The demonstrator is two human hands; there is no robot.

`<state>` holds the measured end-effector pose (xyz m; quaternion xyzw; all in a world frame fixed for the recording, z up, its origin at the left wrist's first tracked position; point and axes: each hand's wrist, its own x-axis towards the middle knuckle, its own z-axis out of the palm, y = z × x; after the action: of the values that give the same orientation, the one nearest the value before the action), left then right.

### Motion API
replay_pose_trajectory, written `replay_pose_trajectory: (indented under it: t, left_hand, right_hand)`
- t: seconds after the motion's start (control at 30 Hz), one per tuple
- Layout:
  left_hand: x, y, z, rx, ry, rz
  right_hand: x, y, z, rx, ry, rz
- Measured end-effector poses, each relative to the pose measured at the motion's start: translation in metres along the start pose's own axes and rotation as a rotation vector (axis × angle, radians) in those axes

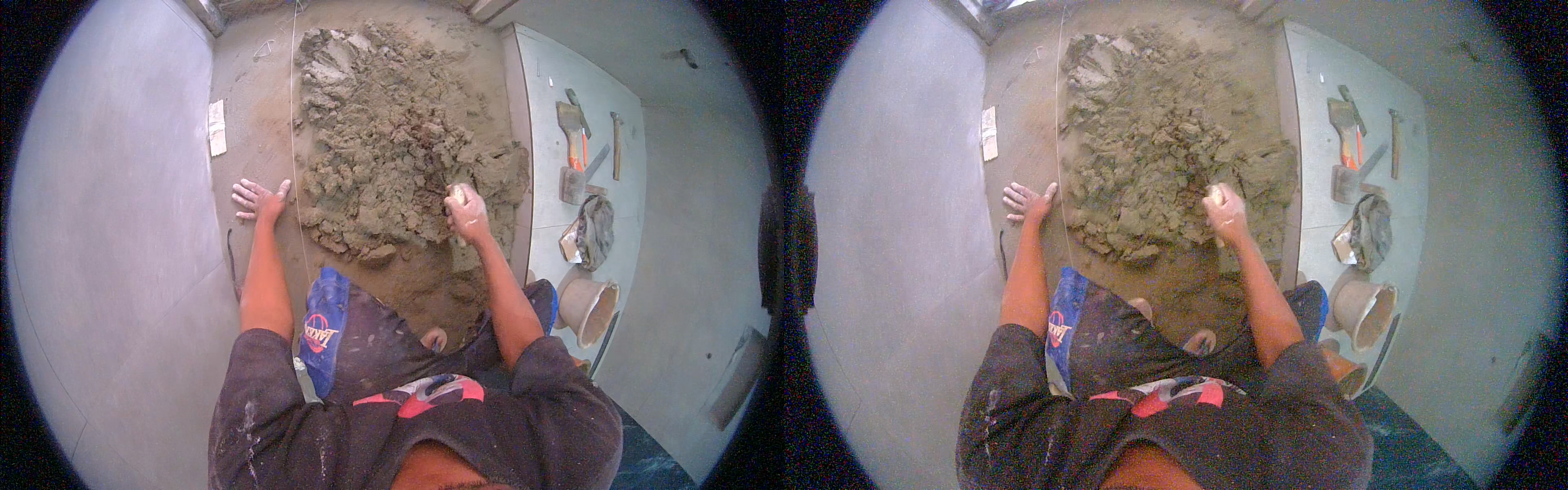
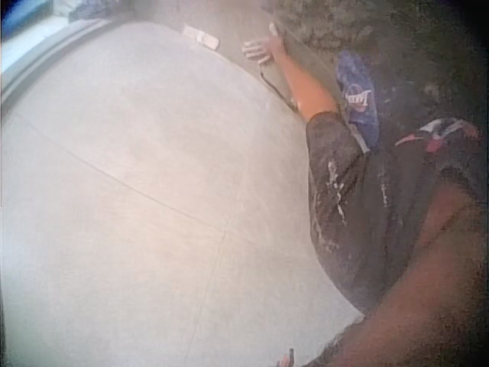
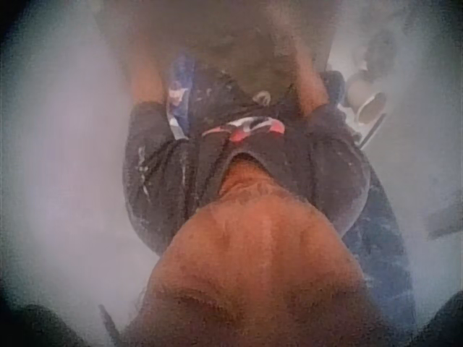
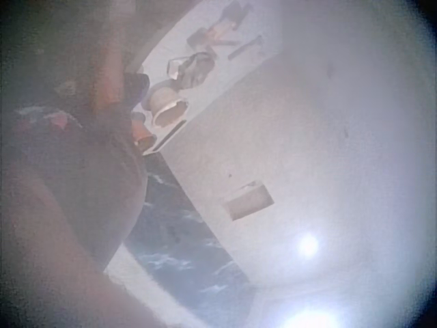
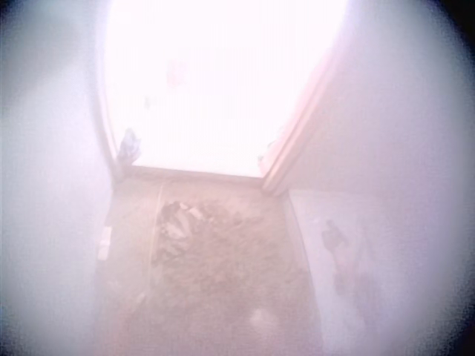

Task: The person pours wet mortar from a bucket onto a floor area and spreads it across the surface with a trowel.

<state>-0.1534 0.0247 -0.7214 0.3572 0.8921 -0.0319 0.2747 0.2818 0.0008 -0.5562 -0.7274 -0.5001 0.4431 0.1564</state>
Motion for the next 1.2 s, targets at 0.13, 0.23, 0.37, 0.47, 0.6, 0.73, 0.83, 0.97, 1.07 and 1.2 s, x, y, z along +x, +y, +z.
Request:
replay_pose_trajectory:
  t: [0.13, 0.23, 0.37, 0.47, 0.6, 0.73, 0.83, 0.97, 1.07, 1.2]
  left_hand:
    - [0.000, 0.001, -0.001, 0.000, 0.006, 0.004]
    - [-0.003, -0.002, 0.001, -0.010, 0.004, 0.026]
    - [0.003, -0.008, 0.004, -0.018, 0.025, 0.036]
    - [0.004, -0.005, 0.006, -0.020, 0.013, 0.032]
    - [0.005, -0.003, 0.004, -0.010, -0.008, 0.034]
    - [0.004, 0.000, 0.001, 0.000, -0.005, 0.031]
    - [0.004, -0.002, 0.002, 0.001, -0.017, 0.010]
    - [0.008, -0.004, 0.007, 0.004, 0.012, 0.013]
    - [0.012, -0.008, 0.012, 0.014, 0.029, 0.011]
    - [0.017, -0.008, 0.011, 0.017, 0.022, 0.015]
  right_hand:
    - [0.013, 0.021, -0.030, -0.552, 0.369, -0.048]
    - [0.008, 0.033, -0.047, -0.572, 0.526, -0.094]
    - [0.007, 0.048, -0.072, -0.597, 0.382, -0.128]
    - [0.013, 0.053, -0.082, -0.667, 0.236, -0.088]
    - [-0.016, 0.082, -0.066, -0.657, 0.037, -0.086]
    - [-0.075, 0.108, -0.044, -0.682, -0.062, -0.099]
    - [-0.101, 0.106, -0.045, -0.714, -0.115, -0.130]
    - [-0.103, 0.095, -0.057, -0.728, 0.066, -0.092]
    - [-0.068, 0.117, -0.086, -0.671, 0.370, -0.279]
    - [0.002, 0.121, -0.124, -0.715, 0.376, -0.128]
